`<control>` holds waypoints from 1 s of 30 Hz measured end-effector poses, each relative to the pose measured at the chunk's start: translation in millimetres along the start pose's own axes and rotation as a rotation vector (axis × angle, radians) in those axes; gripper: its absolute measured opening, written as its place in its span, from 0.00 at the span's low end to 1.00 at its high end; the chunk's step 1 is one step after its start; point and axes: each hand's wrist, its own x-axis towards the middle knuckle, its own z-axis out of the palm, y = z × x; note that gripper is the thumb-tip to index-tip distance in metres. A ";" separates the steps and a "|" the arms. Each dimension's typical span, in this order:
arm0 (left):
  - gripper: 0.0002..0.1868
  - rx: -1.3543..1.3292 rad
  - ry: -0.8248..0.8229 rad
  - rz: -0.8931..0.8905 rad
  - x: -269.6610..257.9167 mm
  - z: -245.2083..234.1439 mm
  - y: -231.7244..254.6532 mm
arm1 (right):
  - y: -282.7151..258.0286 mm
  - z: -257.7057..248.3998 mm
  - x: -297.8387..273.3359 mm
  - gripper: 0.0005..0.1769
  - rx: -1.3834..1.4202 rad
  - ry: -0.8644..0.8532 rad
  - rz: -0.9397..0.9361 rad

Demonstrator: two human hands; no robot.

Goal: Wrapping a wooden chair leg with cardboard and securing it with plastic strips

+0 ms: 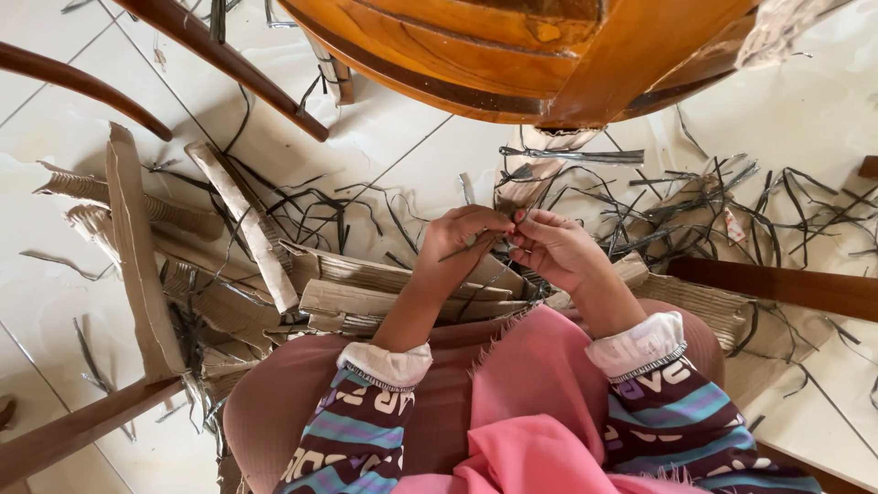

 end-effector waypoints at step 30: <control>0.11 -0.190 0.113 -0.457 -9.5 -10.0 -59.7 | 8.3 34.9 -44.9 0.03 -0.821 0.240 -0.662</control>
